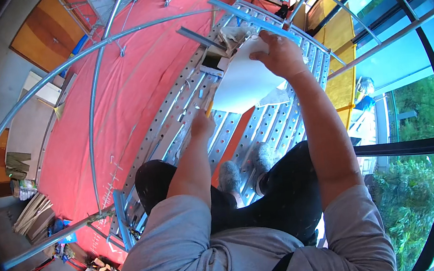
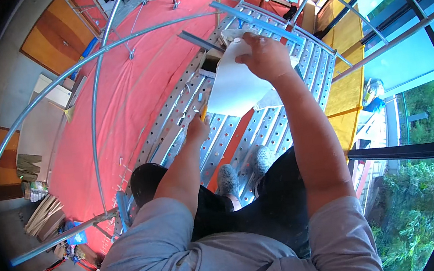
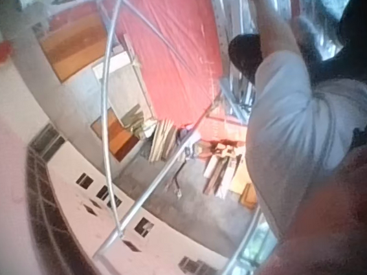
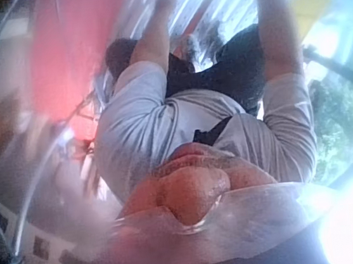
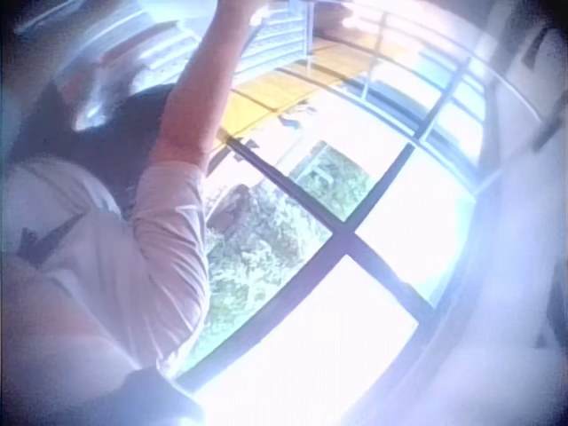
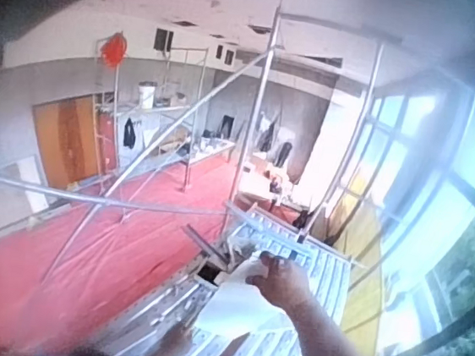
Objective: The person uses a utility knife to cut a rectangular piece of white paneling while crouched on scaffolding, then holds the cut piece up to a hole in the ceiling.
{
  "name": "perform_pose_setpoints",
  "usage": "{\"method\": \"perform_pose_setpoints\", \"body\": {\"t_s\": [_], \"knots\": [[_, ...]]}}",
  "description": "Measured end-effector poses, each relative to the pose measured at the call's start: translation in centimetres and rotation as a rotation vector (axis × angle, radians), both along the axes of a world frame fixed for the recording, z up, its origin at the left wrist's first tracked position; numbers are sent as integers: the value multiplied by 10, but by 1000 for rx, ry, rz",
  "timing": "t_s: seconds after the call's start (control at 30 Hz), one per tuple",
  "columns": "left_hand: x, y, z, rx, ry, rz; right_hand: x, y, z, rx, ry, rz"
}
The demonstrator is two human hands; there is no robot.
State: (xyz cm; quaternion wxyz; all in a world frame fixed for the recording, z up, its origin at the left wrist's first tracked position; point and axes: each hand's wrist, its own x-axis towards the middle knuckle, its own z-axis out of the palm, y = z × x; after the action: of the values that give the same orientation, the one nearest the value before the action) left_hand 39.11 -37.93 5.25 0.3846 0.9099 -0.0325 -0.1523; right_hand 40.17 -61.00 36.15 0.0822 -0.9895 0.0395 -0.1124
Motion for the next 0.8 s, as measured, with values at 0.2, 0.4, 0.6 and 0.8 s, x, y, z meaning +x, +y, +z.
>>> {"method": "perform_pose_setpoints", "body": {"t_s": [0.2, 0.4, 0.6, 0.8], "knots": [[-12, 45, -42, 348, 215, -59, 0, 1, -3, -16, -18, -2], [16, 10, 21, -89, -100, 68, 7, 5, 0, 23, -36, 48], [59, 17, 55, -121, -208, 24, 6, 1, 3, 35, -22, 68], [82, 8, 68, -162, -86, -177, 6, 1, 2, 72, 58, 58]]}}
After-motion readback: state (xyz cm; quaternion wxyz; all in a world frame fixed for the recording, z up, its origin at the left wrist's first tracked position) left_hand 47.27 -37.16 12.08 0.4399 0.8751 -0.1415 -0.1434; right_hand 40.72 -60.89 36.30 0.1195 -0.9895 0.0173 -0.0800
